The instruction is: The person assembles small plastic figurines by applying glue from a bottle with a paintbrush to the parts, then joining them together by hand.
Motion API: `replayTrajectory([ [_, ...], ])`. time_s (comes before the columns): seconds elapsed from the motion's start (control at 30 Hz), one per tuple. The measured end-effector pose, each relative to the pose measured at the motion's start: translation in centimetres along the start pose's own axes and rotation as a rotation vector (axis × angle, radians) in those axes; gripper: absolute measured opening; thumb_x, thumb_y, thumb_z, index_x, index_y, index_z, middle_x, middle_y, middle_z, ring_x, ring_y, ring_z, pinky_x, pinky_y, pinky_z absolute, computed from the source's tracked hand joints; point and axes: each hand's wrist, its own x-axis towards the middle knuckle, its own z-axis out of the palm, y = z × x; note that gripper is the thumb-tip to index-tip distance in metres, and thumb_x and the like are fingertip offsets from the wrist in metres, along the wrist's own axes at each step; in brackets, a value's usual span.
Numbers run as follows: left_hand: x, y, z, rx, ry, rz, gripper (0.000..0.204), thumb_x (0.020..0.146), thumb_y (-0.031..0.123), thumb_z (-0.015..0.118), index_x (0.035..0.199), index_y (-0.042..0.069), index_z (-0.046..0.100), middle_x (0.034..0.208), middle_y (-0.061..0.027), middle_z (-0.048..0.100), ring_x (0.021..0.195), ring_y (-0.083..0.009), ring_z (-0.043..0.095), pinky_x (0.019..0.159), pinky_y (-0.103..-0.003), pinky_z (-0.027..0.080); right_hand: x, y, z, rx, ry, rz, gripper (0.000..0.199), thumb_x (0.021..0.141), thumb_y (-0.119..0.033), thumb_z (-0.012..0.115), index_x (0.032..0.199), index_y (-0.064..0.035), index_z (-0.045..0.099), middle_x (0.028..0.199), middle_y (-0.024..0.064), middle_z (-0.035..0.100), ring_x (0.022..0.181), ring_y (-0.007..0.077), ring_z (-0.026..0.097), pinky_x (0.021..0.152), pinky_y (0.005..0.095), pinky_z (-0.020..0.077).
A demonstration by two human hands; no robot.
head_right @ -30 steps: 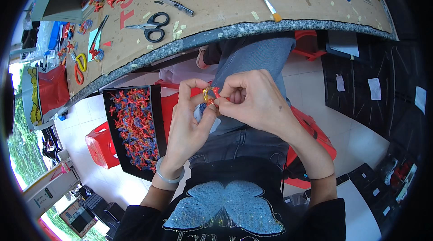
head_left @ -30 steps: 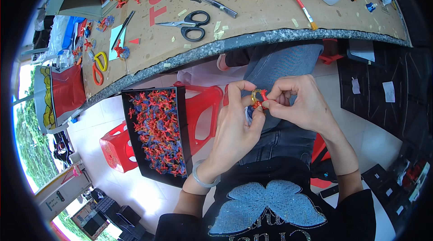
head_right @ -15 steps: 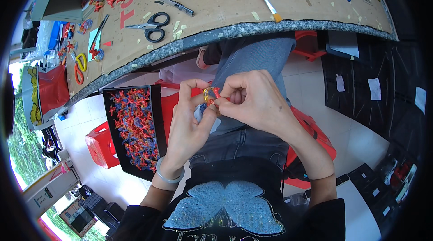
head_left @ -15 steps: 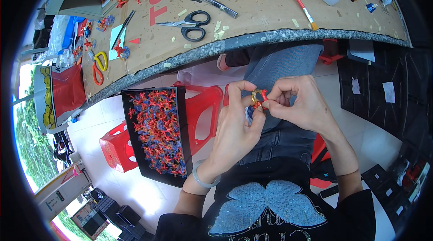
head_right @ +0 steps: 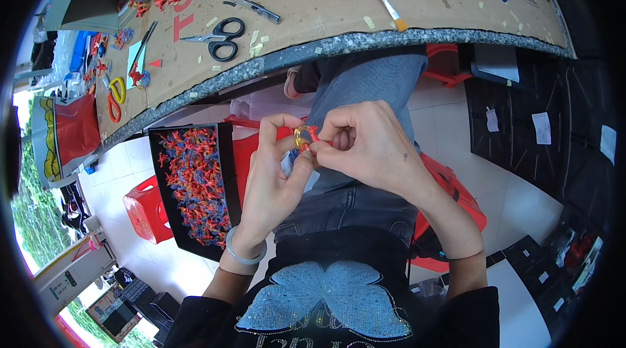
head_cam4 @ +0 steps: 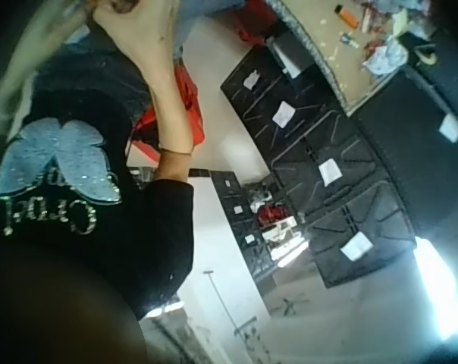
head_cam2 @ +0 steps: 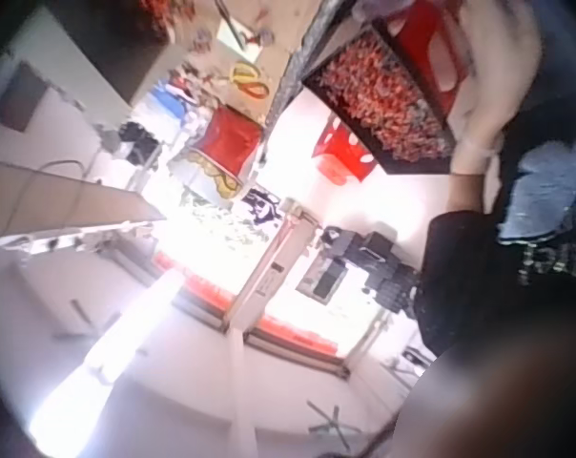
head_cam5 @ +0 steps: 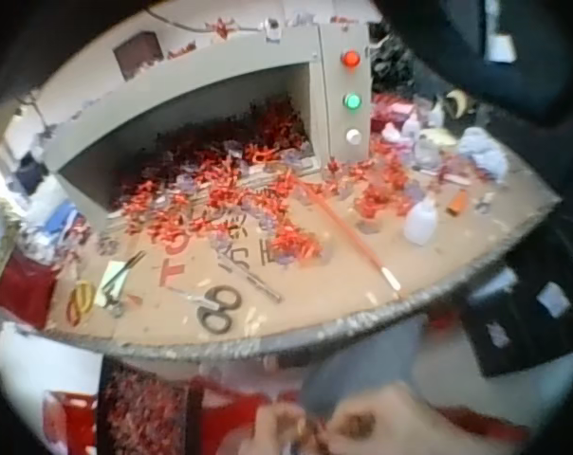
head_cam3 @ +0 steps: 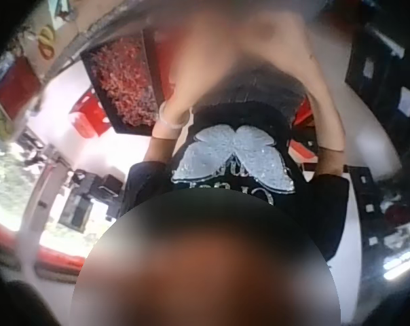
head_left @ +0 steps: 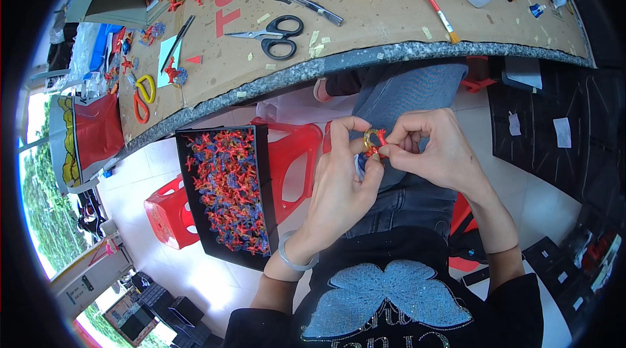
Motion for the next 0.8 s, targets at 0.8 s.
replayTrajectory([
  [0.8, 0.7, -0.8, -0.4, -0.504, -0.041, -0.096, 0.051, 0.088, 0.001, 0.058, 0.131, 0.002, 0.030, 0.097, -0.0131, 0.065, 0.086, -0.0103, 0.059, 0.073, -0.024, 0.048, 0.0, -1.1, -0.6, 0.084, 0.078, 0.057, 0.013, 0.086, -0.005, 0.067, 0.093, 0.0042, 0.071, 0.078, 0.0032, 0.068, 0.067, 0.0026, 0.056, 0.059, 0.0189, 0.0446],
])
